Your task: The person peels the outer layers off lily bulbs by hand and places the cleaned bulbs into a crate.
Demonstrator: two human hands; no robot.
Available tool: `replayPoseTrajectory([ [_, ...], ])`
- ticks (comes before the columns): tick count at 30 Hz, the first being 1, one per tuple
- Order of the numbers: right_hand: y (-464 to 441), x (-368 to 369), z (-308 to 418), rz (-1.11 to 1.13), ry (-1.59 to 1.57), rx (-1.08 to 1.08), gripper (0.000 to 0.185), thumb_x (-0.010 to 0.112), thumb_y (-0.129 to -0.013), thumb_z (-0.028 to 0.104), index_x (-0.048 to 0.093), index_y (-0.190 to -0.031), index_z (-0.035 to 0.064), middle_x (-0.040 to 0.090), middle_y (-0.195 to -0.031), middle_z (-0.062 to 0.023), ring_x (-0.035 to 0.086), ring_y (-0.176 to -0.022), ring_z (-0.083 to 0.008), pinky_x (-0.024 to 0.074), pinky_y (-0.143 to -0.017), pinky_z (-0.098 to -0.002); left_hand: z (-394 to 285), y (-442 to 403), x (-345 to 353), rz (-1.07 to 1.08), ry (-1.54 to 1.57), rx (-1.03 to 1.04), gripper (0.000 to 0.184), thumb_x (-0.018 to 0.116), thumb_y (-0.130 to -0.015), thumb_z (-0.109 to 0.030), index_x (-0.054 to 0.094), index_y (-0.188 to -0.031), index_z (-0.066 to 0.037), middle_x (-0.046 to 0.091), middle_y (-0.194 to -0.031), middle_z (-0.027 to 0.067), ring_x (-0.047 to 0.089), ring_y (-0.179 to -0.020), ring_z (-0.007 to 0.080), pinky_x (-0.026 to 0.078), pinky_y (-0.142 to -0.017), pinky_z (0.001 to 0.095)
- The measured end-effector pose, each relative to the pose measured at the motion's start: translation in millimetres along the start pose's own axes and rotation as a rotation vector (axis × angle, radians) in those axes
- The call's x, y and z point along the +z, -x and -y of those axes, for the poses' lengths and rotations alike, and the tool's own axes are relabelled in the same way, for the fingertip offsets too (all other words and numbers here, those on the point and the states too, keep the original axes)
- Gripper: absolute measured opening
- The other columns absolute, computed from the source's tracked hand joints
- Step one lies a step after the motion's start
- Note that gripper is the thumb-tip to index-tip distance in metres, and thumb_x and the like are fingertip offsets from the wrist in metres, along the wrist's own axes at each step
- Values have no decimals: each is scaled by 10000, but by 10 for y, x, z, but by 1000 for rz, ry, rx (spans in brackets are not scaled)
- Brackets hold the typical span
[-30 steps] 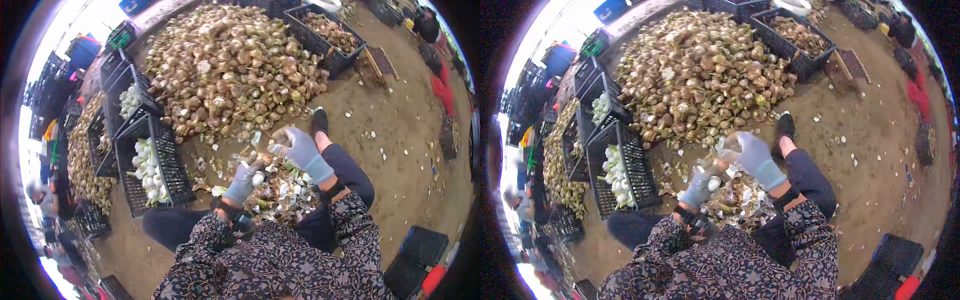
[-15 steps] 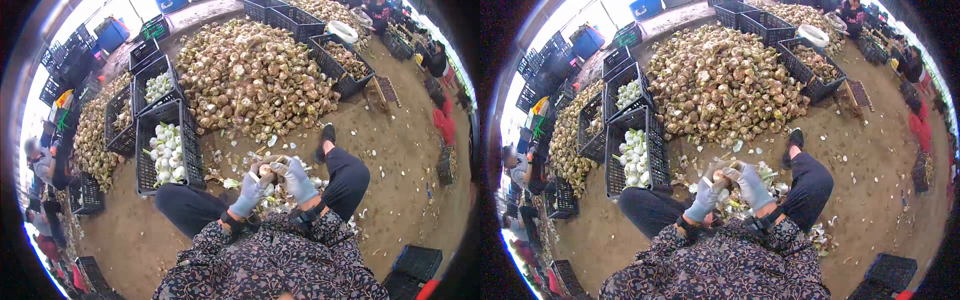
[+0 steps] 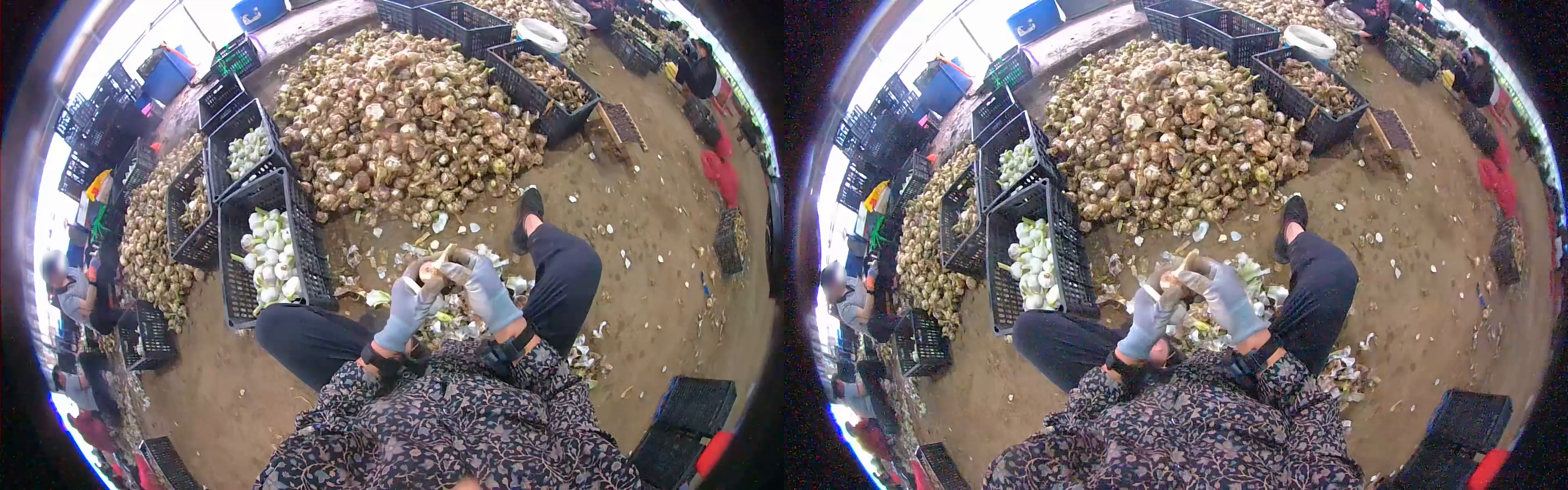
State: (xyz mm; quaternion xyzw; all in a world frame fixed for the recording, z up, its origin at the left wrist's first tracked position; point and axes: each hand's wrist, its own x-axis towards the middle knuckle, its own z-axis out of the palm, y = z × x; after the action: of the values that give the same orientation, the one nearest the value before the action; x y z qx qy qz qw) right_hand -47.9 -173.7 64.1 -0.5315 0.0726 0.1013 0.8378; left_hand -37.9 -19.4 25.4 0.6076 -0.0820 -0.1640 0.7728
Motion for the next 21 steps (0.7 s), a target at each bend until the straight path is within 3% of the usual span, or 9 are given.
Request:
replayPoseTrajectory([
  [7,-9,-151,-102,-55,92,77,191,621,-886,138,658,-1012,0,645,-914,27,591,-821,-79,477,-706,-247,-13,-6,-28,-10,77,-83,532,684,-850,-324,509,-1215,21,617,-1023,50,580,-881,103,471,-760,238],
  [10,-27,-173,-21,-32,293,-156,166,608,-860,105,656,-973,-7,663,-861,-32,594,-767,-116,475,-667,-287,-52,-29,22,30,-81,33,539,716,-829,-323,525,-1201,17,606,-987,20,558,-862,79,468,-739,228],
  [12,-77,-285,-74,-57,798,-338,159,599,-817,94,636,-936,-3,646,-813,-124,596,-712,-192,459,-656,-332,75,-65,-23,9,-248,157,542,730,-819,-319,529,-1197,14,613,-962,26,560,-823,81,469,-701,228],
  [14,-120,-314,-192,-107,768,-299,146,600,-802,102,623,-904,0,620,-806,-160,594,-721,-244,453,-662,-351,105,-68,-20,-8,-413,284,546,744,-808,-314,533,-1194,10,620,-937,32,562,-785,83,470,-662,229],
  [16,-180,-297,-369,-188,649,-265,132,602,-784,114,594,-849,-1,594,-785,-187,574,-733,-348,446,-670,-383,-44,-9,47,-8,-104,-118,528,670,-846,-424,555,-1156,-12,647,-880,72,599,-699,123,476,-577,250],
  [17,-185,-289,-402,-185,644,-268,132,602,-784,114,594,-849,-1,594,-785,-187,574,-733,-348,446,-670,-383,-116,-10,65,-11,-110,-117,528,670,-846,-424,555,-1156,-12,647,-880,72,599,-699,123,476,-577,250],
  [19,-180,-260,-479,-245,701,-445,127,598,-784,107,582,-844,-3,585,-745,-183,573,-673,-302,444,-638,-374,-236,-36,75,-36,568,-505,514,522,-899,-532,581,-1098,-62,639,-771,42,589,-565,152,450,-444,290],
  [20,-215,-272,-618,-315,738,-575,118,584,-802,106,583,-854,0,585,-712,-177,568,-636,-283,443,-609,-378,-44,-117,-84,115,736,-599,578,412,-908,-611,595,-1060,-83,648,-777,69,621,-594,196,490,-486,314],
  [21,-254,-290,-687,-313,732,-581,118,584,-802,106,583,-854,0,585,-712,-177,568,-636,-283,443,-609,-378,4,-134,-107,115,729,-595,578,412,-908,-611,595,-1060,-83,648,-777,69,621,-594,196,490,-486,314],
])
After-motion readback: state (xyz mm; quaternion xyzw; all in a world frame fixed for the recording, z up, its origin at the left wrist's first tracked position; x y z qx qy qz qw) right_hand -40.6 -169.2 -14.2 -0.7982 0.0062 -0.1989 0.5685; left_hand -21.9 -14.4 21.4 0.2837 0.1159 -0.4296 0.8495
